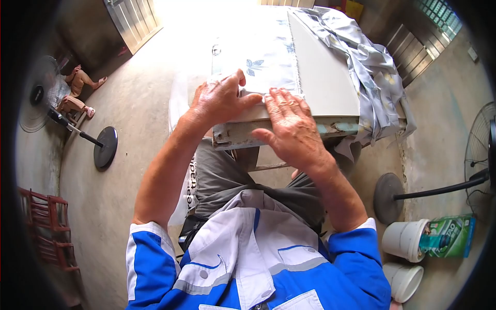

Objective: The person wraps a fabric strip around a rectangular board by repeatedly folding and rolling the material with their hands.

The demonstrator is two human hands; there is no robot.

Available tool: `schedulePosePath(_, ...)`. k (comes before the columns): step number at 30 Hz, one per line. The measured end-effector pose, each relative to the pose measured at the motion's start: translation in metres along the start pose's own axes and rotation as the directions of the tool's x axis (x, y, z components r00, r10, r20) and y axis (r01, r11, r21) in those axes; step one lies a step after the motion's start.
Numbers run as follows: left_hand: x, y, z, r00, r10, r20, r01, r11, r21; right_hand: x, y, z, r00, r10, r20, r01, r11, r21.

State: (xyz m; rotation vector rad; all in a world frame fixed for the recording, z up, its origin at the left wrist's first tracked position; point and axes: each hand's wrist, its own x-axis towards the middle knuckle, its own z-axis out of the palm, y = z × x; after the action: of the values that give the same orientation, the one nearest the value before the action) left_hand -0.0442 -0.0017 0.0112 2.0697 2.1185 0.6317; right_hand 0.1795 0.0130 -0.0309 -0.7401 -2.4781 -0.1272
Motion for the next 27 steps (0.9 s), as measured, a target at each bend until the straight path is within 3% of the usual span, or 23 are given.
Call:
schedulePosePath(5, 0.0, 0.005, -0.005, 0.999, -0.04, 0.033, 0.039, 0.999, 0.024, -0.017, 0.026, -0.016, 0.998, 0.009, 0.07, -0.004, 0.997, -0.071)
schedulePosePath(8, -0.007, 0.007, 0.006, 0.946, 0.203, -0.255, -0.144, 0.962, 0.232, -0.016, 0.025, -0.018, 0.996, 0.009, 0.084, 0.0, 0.995, -0.099)
schedulePosePath(11, -0.012, 0.021, 0.02, 0.848, 0.45, -0.28, -0.411, 0.892, 0.189, -0.014, 0.021, -0.018, 0.996, 0.024, 0.088, -0.015, 0.996, -0.093)
schedulePosePath(13, -0.024, 0.033, 0.024, 0.768, 0.604, -0.211, -0.587, 0.797, 0.147, -0.014, 0.022, -0.019, 0.997, 0.029, 0.077, -0.023, 0.997, -0.078)
schedulePosePath(14, -0.03, 0.04, 0.025, 0.869, 0.463, -0.173, -0.478, 0.877, -0.056, -0.014, 0.022, -0.018, 0.997, 0.027, 0.069, -0.023, 0.998, -0.067)
schedulePosePath(17, -0.041, 0.03, 0.035, 0.908, 0.375, -0.188, -0.372, 0.927, 0.05, -0.014, 0.022, -0.019, 0.996, 0.01, 0.091, -0.003, 0.997, -0.075)
schedulePosePath(21, -0.044, 0.018, 0.03, 0.884, 0.434, -0.176, -0.424, 0.901, 0.089, -0.015, 0.024, -0.019, 0.997, 0.005, 0.079, 0.001, 0.996, -0.086)
schedulePosePath(27, -0.048, 0.02, 0.029, 0.868, 0.41, -0.28, -0.421, 0.907, 0.022, -0.017, 0.022, -0.021, 1.0, 0.0, -0.019, 0.0, 1.0, -0.007)
